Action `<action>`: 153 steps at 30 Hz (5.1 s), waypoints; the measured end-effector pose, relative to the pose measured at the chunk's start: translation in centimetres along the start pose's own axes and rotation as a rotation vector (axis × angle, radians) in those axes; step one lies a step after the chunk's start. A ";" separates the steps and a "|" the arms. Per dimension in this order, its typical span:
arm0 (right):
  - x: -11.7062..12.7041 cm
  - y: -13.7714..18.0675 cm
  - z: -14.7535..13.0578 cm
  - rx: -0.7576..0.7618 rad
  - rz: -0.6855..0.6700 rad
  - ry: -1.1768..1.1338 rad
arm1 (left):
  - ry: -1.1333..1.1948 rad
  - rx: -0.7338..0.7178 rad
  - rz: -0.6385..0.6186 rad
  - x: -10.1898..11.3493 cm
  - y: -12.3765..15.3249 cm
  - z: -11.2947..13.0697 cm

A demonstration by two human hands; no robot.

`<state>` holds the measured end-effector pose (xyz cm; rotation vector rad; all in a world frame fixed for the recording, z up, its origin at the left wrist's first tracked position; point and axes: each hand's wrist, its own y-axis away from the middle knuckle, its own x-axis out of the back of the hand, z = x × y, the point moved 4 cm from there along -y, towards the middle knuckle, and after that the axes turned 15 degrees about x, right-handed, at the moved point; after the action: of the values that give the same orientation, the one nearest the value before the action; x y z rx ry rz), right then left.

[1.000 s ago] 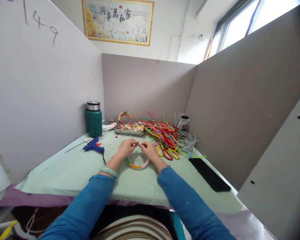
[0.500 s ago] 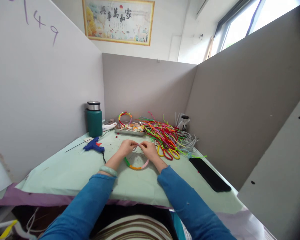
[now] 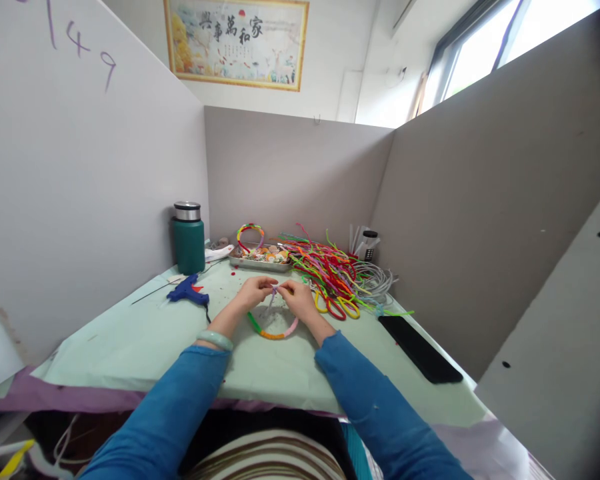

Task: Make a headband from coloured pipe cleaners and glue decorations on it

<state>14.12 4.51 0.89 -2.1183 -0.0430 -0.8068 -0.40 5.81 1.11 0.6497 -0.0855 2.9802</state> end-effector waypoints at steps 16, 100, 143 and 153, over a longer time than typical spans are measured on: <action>-0.3 0.1 0.4 -0.024 -0.030 0.024 | -0.559 -0.200 0.218 -0.2 0.5 0.5; 0.0 0.0 0.3 0.014 0.021 -0.031 | -0.305 -0.013 0.069 -0.2 0.1 -0.1; -0.3 0.1 0.9 -0.014 -0.019 -0.007 | -0.362 0.013 0.225 0.8 0.7 0.4; -0.2 0.0 1.3 -0.061 0.000 -0.002 | -0.411 -0.320 0.226 0.1 0.8 1.1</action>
<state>14.66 5.51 0.20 -2.1762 -0.0199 -0.8147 -0.15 4.99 2.13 1.2610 -0.6887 2.8785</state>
